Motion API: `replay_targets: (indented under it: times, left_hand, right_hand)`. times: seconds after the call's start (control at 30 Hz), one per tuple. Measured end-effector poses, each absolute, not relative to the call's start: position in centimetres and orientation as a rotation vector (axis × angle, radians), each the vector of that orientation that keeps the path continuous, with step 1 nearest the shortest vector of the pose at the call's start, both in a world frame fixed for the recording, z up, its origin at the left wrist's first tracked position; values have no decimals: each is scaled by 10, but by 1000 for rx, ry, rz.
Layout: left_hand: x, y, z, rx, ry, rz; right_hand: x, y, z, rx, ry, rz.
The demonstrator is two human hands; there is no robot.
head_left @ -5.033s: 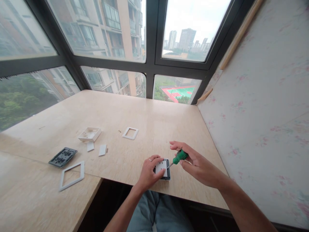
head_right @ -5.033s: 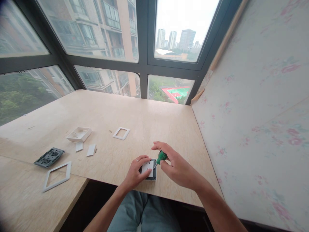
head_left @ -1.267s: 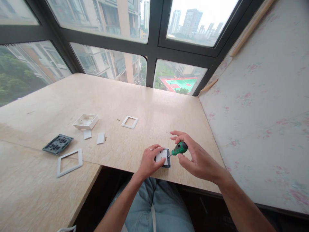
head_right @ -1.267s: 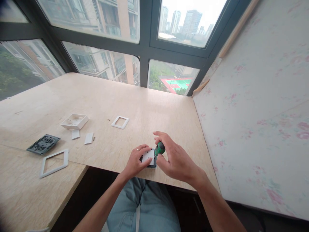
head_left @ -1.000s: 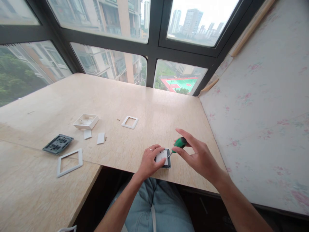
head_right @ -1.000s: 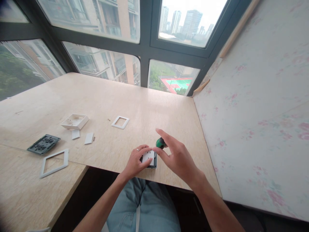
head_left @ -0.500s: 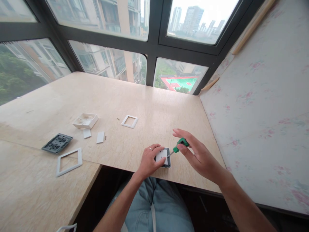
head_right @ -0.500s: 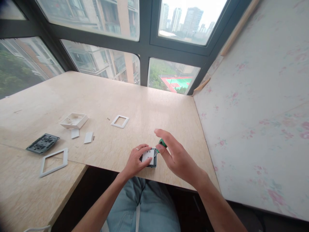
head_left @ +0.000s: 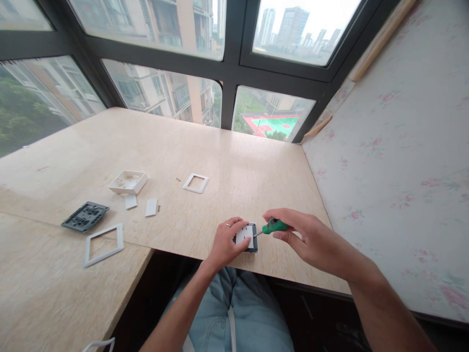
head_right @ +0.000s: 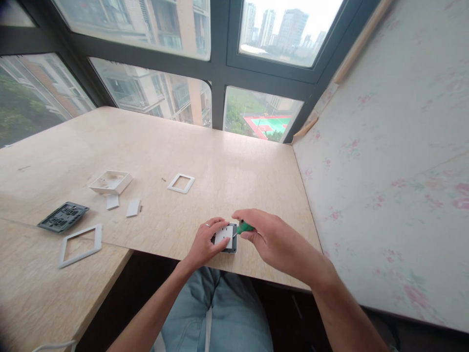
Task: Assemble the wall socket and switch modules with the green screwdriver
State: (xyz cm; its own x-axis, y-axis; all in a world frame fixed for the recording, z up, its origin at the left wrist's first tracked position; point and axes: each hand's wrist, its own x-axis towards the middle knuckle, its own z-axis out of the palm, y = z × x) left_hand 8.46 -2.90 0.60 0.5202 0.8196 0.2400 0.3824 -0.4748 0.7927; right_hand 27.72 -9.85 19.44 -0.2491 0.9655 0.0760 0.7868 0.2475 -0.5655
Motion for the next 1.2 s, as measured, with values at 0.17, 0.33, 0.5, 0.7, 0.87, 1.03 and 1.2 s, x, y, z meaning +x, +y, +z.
replay_targets:
  times: [0.17,0.33,0.5,0.7,0.87,1.03,1.2]
  left_hand:
    - [85,-29,7,2076,978,803]
    - [85,-29,8,2076,980,807]
    - [85,-29,8,2080,985,823]
    - [85,-30,8,2078,986,828]
    - [85,-30,8,2070,983,811]
    - [85,-30,6,2077,988,835]
    - [85,-30,6,2074,987,832]
  right_hand:
    - [269,-91,188,-2001,-2059,-71]
    - [264,-84,182,-2134,-1982,-299]
    - [263,-86,182,-1820,-1940,377]
    - [265,-89,179,-1750,-1874,453]
    - [270,-90,179,-1804,-1883,332]
    - [271,-95,183,-1767,-1862,347]
    - [271,-97,185,-1716,-1880,511]
